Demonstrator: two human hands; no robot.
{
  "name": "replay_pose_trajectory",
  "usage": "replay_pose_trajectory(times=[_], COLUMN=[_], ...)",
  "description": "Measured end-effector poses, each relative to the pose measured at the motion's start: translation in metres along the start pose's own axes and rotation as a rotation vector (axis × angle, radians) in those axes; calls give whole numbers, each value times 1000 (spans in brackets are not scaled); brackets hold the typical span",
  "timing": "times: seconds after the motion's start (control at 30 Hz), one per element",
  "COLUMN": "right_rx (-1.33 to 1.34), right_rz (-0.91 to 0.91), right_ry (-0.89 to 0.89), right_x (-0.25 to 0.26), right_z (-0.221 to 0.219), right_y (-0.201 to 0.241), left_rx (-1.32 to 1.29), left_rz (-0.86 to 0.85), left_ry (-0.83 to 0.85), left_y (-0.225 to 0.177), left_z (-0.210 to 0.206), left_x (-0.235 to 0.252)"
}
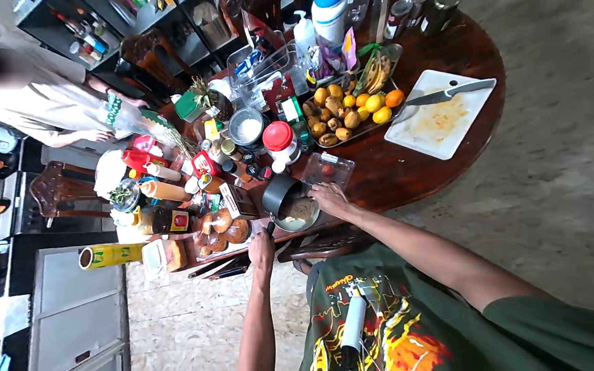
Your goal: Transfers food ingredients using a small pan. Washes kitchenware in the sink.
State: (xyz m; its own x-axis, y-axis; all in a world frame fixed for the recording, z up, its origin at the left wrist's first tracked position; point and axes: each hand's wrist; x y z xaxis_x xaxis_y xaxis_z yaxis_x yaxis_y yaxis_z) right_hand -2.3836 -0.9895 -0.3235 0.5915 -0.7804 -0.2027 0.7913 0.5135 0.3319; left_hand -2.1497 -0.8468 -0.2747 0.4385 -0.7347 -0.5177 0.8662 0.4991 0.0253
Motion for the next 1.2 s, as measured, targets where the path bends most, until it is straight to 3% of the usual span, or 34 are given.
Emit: replay_pose_trajectory(times=[0.43, 0.63, 0.93, 1.2], right_rx=[20, 18, -19, 18], right_rz=[-98, -26, 0, -69], right_ry=[-68, -6, 29, -129], right_x=[4, -1, -16, -5], right_z=[1, -8, 11, 7], right_y=[-1, -6, -25, -15], left_rx=[23, 8, 20, 52], left_rz=[0, -3, 15, -16], left_ry=[-25, -33, -48, -63], left_y=[3, 0, 4, 6], left_z=[0, 1, 2, -5], left_x=[-1, -2, 4, 0])
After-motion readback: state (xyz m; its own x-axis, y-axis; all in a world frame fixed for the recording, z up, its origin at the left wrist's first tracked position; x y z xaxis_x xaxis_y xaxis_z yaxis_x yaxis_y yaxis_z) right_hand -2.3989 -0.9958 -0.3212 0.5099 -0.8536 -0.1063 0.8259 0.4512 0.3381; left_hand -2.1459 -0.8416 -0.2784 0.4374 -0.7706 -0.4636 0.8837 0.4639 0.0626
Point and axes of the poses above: each hand's wrist, its own x-axis towards the middle knuckle, its own z-axis out of the back of the hand, y = z × x, and after that the axes turned 7 degrees about -x, right-handed
